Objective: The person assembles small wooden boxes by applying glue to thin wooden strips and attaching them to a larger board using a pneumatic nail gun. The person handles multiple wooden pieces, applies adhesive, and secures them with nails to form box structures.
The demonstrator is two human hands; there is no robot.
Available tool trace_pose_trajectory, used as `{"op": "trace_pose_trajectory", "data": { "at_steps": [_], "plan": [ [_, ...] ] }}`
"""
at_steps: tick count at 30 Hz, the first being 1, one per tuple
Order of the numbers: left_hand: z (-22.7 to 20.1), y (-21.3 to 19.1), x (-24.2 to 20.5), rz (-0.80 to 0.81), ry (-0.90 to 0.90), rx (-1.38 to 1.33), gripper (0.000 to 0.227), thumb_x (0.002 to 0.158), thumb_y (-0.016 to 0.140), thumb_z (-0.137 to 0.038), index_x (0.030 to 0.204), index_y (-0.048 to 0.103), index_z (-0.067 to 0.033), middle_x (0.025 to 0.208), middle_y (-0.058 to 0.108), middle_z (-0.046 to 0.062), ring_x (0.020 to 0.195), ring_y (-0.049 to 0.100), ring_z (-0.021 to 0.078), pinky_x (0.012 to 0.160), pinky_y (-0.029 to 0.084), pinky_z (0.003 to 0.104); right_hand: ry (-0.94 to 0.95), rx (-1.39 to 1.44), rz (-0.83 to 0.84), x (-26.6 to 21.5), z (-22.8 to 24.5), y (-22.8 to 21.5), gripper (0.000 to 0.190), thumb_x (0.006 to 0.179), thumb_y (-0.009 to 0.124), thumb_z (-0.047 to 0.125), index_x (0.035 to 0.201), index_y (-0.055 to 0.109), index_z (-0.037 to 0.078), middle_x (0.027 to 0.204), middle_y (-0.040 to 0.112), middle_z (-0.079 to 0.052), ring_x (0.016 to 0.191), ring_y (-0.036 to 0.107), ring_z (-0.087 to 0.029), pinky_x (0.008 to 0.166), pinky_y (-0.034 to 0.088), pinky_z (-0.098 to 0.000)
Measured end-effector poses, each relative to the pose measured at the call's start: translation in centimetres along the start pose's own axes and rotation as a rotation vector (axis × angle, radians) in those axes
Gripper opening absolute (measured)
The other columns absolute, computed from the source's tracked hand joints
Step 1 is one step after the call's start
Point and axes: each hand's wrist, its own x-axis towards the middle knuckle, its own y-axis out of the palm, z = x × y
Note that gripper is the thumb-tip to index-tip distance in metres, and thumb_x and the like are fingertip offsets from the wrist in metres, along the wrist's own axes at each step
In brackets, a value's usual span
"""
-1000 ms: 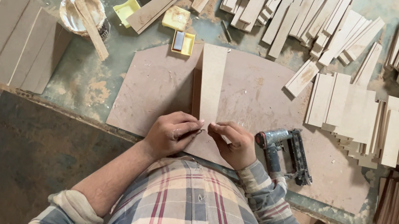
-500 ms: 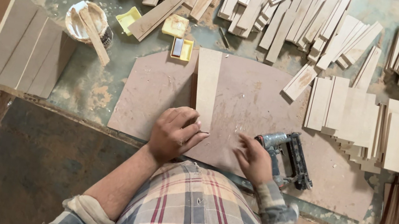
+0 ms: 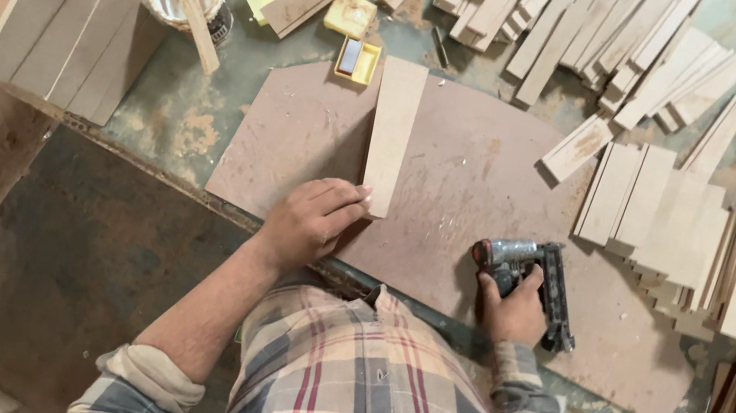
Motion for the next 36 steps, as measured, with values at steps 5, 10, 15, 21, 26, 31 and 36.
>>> {"op": "trace_pose_trajectory", "data": {
  "at_steps": [5,10,15,21,26,31,36],
  "plan": [
    [0.5,0.3,0.0,-0.055,0.064,-0.066,0.016,0.088,0.072,-0.004,0.104,0.073,-0.0019,0.112,0.073,0.01,0.102,0.071,0.0261,0.088,0.058,0.038,-0.042,-0.03,0.054,0.3,-1.9,0.8,0.094,0.082,0.069,0.07,0.14,0.045,0.0,0.101,0.071,-0.029,0.092,0.07,-0.048,0.078,0.056,-0.0545],
    [1.6,0.0,0.7,-0.081,0.202,-0.065,0.016,0.087,0.069,-0.003,0.102,0.072,0.0008,0.107,0.074,0.013,0.097,0.072,0.0264,0.085,0.06,0.036,0.17,0.305,0.301,-0.5,1.5,-5.6,0.07,0.099,0.054,0.063,0.105,0.069,-0.005,0.077,0.07,-0.021,0.062,0.068,-0.03,0.057,0.054,-0.0425],
    [2.9,0.0,1.7,-0.098,0.269,-0.206,0.008,0.088,0.066,-0.001,0.096,0.069,-0.0003,0.098,0.075,0.012,0.089,0.072,0.0237,0.08,0.06,0.034,0.023,0.859,0.481,-6.3,9.1,-16.8,0.064,0.104,0.041,0.057,0.084,0.063,-0.001,0.063,0.059,-0.008,0.051,0.057,-0.018,0.047,0.048,-0.0334],
    [3.7,0.6,1.0,-0.064,0.29,-0.268,0.006,0.098,0.067,-0.001,0.093,0.066,-0.0039,0.094,0.073,0.007,0.091,0.074,0.0211,0.081,0.06,0.033,-0.081,0.823,0.578,-10.5,17.3,-21.2,0.064,0.103,0.038,0.052,0.081,0.064,-0.002,0.064,0.061,-0.008,0.055,0.06,-0.016,0.051,0.051,-0.0323],
    [4.0,0.9,0.7,-0.096,0.318,-0.284,0.003,0.094,0.066,-0.004,0.096,0.067,-0.0024,0.103,0.076,0.01,0.093,0.074,0.0215,0.082,0.06,0.032,-0.034,0.697,0.588,-10.7,19.4,-21.0,0.061,0.104,0.04,0.05,0.08,0.063,-0.002,0.059,0.058,-0.008,0.049,0.056,-0.018,0.048,0.047,-0.0332],
    [4.2,1.0,0.8,-0.088,0.324,-0.29,0.006,0.094,0.066,-0.006,0.097,0.068,-0.0009,0.103,0.076,0.011,0.094,0.074,0.0218,0.082,0.06,0.032,-0.074,0.669,0.593,-10.9,19.1,-20.8,0.063,0.105,0.039,0.05,0.076,0.062,-0.002,0.059,0.059,-0.007,0.05,0.056,-0.016,0.048,0.048,-0.0325],
    [4.1,1.4,0.5,-0.087,0.322,-0.297,0.004,0.094,0.065,-0.005,0.092,0.067,-0.0025,0.105,0.077,0.012,0.096,0.074,0.0211,0.084,0.06,0.031,-0.061,0.659,0.612,-11.3,19.1,-20.9,0.061,0.103,0.039,0.05,0.079,0.062,-0.001,0.061,0.061,-0.006,0.052,0.057,-0.015,0.049,0.05,-0.0321]
  ]
}}
